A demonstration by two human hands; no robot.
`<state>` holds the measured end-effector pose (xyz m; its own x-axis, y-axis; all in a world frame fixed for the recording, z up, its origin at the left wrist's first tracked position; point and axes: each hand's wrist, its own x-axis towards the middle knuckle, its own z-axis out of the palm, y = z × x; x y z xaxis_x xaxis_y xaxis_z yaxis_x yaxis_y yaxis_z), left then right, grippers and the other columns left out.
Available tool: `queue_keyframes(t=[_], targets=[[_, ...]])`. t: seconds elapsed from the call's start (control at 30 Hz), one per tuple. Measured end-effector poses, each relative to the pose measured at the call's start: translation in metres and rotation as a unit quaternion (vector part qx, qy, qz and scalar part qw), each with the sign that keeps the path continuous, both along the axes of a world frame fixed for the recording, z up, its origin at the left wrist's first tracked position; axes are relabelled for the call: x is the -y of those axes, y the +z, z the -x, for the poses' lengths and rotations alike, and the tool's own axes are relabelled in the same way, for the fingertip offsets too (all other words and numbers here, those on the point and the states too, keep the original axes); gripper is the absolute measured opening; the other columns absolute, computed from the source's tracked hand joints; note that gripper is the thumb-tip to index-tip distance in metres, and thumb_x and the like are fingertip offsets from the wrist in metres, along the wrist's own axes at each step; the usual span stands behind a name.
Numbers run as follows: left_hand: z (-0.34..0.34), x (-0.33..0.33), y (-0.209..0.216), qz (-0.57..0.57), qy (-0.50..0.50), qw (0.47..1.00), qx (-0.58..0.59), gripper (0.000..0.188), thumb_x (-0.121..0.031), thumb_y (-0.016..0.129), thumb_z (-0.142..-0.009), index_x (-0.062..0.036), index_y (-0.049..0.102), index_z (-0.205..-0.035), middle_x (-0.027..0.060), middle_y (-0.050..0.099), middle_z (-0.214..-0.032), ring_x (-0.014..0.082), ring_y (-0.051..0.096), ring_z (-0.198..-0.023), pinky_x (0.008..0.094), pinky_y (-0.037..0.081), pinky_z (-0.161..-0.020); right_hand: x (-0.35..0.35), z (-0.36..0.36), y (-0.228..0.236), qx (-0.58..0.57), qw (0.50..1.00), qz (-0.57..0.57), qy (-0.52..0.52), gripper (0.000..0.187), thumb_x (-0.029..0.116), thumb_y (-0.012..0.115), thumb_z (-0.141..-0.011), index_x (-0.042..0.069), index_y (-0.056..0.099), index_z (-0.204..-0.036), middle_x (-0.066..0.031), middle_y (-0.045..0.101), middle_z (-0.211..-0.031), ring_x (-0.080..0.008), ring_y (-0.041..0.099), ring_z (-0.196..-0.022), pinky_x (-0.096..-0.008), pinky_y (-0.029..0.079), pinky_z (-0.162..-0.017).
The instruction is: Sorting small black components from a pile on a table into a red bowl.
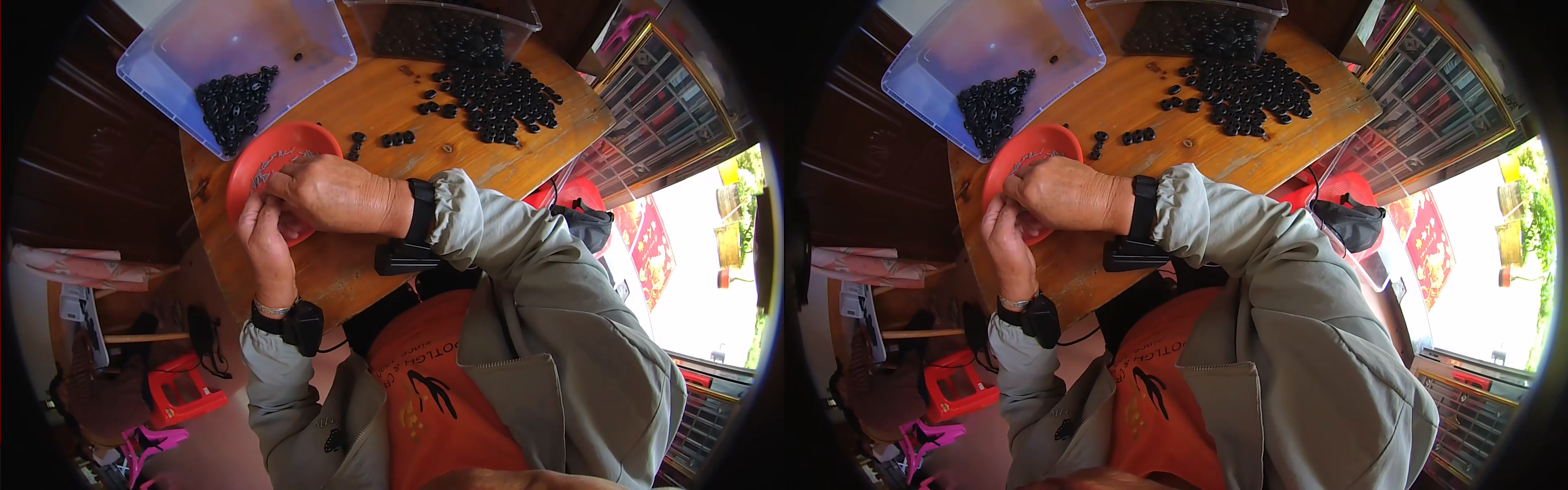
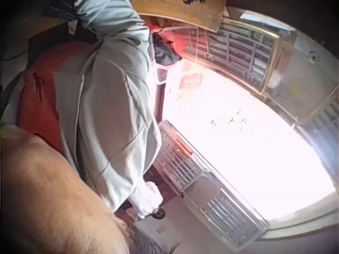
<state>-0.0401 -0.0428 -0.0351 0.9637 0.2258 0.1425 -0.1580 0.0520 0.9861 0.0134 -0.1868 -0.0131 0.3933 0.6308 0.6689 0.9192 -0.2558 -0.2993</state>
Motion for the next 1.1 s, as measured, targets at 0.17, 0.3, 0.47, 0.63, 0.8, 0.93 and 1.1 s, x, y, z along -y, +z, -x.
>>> queue_keyframes(t=[0.17, 0.3, 0.47, 0.63, 0.8, 0.93, 1.1], targets=[[0.000, 0.000, 0.000, 0.016, -0.010, 1.000, 0.007, 0.017, -0.019, 0.050, -0.092, -0.0076, 0.056, -0.082, -0.0018, 0.054, -0.064, 0.0049, 0.049, -0.054, 0.0176, 0.036, -0.050, 0.001, 0.001, 0.003, -0.023, 1.000, -0.003, 0.011, 0.023, 0.013, 0.065, -0.070, 0.000, 0.054, -0.086, -0.0144, 0.059, -0.069, -0.0310, 0.061, -0.067, -0.0384, 0.050, -0.059], [0.002, 0.001, 0.001, 0.014, -0.008, 1.000, 0.008, 0.017, -0.019, 0.049, -0.092, -0.0073, 0.055, -0.081, -0.0017, 0.054, -0.064, 0.0048, 0.049, -0.054, 0.0175, 0.036, -0.050, 0.003, 0.001, 0.004, -0.022, 0.999, -0.007, 0.022, 0.022, 0.013, 0.065, -0.071, 0.000, 0.054, -0.086, -0.0143, 0.058, -0.066, -0.0311, 0.061, -0.065, -0.0390, 0.049, -0.057], [0.004, 0.003, 0.002, -0.003, -0.009, 1.000, 0.024, 0.018, -0.019, 0.049, -0.092, -0.0073, 0.055, -0.081, -0.0011, 0.055, -0.065, 0.0050, 0.049, -0.054, 0.0177, 0.036, -0.050, 0.002, 0.000, 0.001, -0.030, 0.999, -0.018, 0.019, 0.020, 0.012, 0.064, -0.072, 0.001, 0.057, -0.088, -0.0145, 0.060, -0.067, -0.0310, 0.061, -0.064, -0.0384, 0.049, -0.057], [0.000, -0.007, -0.002, -0.022, 0.019, 0.998, 0.048, 0.020, -0.020, 0.050, -0.092, -0.0038, 0.058, -0.085, -0.0014, 0.052, -0.063, 0.0049, 0.047, -0.056, 0.0186, 0.036, -0.051, 0.004, -0.008, 0.011, -0.020, 1.000, -0.009, 0.016, 0.019, 0.012, 0.063, -0.073, 0.005, 0.062, -0.091, -0.0125, 0.062, -0.070, -0.0305, 0.062, -0.065, -0.0374, 0.050, -0.058], [0.002, -0.013, 0.006, -0.036, 0.075, 0.993, 0.078, 0.019, -0.018, 0.050, -0.091, -0.0016, 0.057, -0.085, -0.0003, 0.052, -0.066, 0.0053, 0.048, -0.057, 0.0189, 0.038, -0.051, 0.057, -0.071, 0.071, 0.130, 0.966, -0.056, -0.217, 0.014, 0.015, 0.064, -0.078, 0.007, 0.066, -0.090, -0.0128, 0.064, -0.075, -0.0286, 0.064, -0.071, -0.0350, 0.050, -0.062], [-0.004, -0.010, 0.008, -0.012, 0.063, 0.995, 0.082, 0.017, -0.015, 0.050, -0.090, -0.0010, 0.057, -0.085, -0.0003, 0.051, -0.067, 0.0053, 0.047, -0.057, 0.0189, 0.039, -0.052, 0.123, -0.126, 0.119, 0.257, 0.902, -0.065, -0.341, 0.021, 0.014, 0.056, -0.078, 0.001, 0.065, -0.092, -0.0174, 0.064, -0.089, -0.0353, 0.061, -0.078, -0.0393, 0.051, -0.069], [0.000, -0.018, 0.007, -0.026, 0.070, 0.993, 0.089, 0.015, -0.014, 0.050, -0.090, -0.0014, 0.057, -0.084, -0.0008, 0.051, -0.067, 0.0049, 0.047, -0.057, 0.0187, 0.039, -0.052, 0.123, -0.113, 0.123, 0.061, 0.948, -0.012, -0.313, 0.019, 0.016, 0.057, -0.079, 0.005, 0.069, -0.087, -0.0160, 0.066, -0.094, -0.0328, 0.062, -0.087, -0.0359, 0.051, -0.077]])
